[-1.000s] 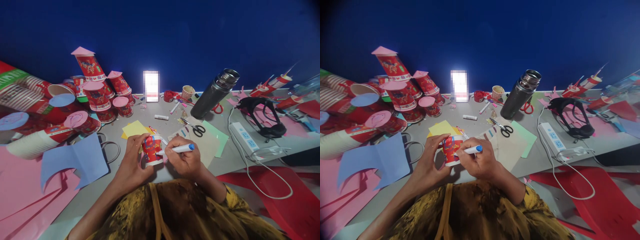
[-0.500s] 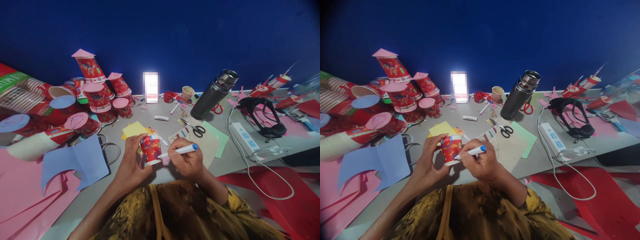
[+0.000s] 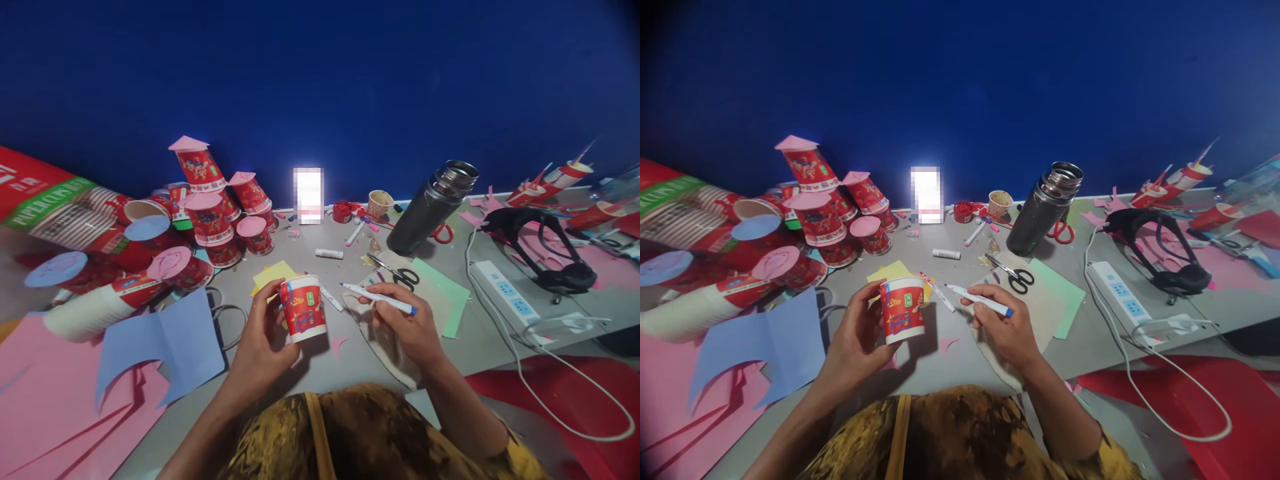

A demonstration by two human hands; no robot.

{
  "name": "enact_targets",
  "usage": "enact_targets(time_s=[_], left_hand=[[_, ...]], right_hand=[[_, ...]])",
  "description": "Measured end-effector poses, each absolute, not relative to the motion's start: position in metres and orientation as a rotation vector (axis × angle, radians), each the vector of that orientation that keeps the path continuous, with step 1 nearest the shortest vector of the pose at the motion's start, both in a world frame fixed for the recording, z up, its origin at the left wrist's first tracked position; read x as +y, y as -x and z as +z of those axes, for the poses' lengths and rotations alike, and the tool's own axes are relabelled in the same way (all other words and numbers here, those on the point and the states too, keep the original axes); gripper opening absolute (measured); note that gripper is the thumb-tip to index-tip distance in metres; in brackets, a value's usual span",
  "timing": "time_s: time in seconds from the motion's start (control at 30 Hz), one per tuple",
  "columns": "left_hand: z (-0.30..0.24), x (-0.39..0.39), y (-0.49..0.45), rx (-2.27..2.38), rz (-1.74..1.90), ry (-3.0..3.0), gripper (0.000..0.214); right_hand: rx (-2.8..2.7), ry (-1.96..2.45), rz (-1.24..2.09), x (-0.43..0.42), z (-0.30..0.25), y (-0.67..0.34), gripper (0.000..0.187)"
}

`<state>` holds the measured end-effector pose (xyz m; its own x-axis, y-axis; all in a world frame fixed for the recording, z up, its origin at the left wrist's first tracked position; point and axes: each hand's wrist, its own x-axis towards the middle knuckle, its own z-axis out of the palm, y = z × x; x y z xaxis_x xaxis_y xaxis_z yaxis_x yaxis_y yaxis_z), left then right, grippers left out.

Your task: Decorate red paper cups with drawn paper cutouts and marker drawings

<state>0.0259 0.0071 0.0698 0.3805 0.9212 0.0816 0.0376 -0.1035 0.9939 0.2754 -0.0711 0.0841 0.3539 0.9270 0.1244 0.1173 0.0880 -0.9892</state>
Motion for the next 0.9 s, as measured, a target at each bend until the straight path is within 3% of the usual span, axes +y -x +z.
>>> enact_targets(time_s=[0.13, 0.43, 0.9], left_hand=[[0.071, 0.010, -0.026, 0.934, 0.972, -1.482, 0.085], [0.078, 0.020, -0.031, 0.943, 0.940, -1.648, 0.083], [0.080, 0.018, -0.030, 0.919, 0.932, -1.798, 0.081]], right_hand=[[-1.037, 1.383, 0.833, -0.073, 0.080, -0.284, 0.026], [-1.350, 1.177, 0.412, -0.055, 0.115, -0.252, 0.006], [-1.608, 1.168, 0.275, -0.043, 0.120, -0.237, 0.014]])
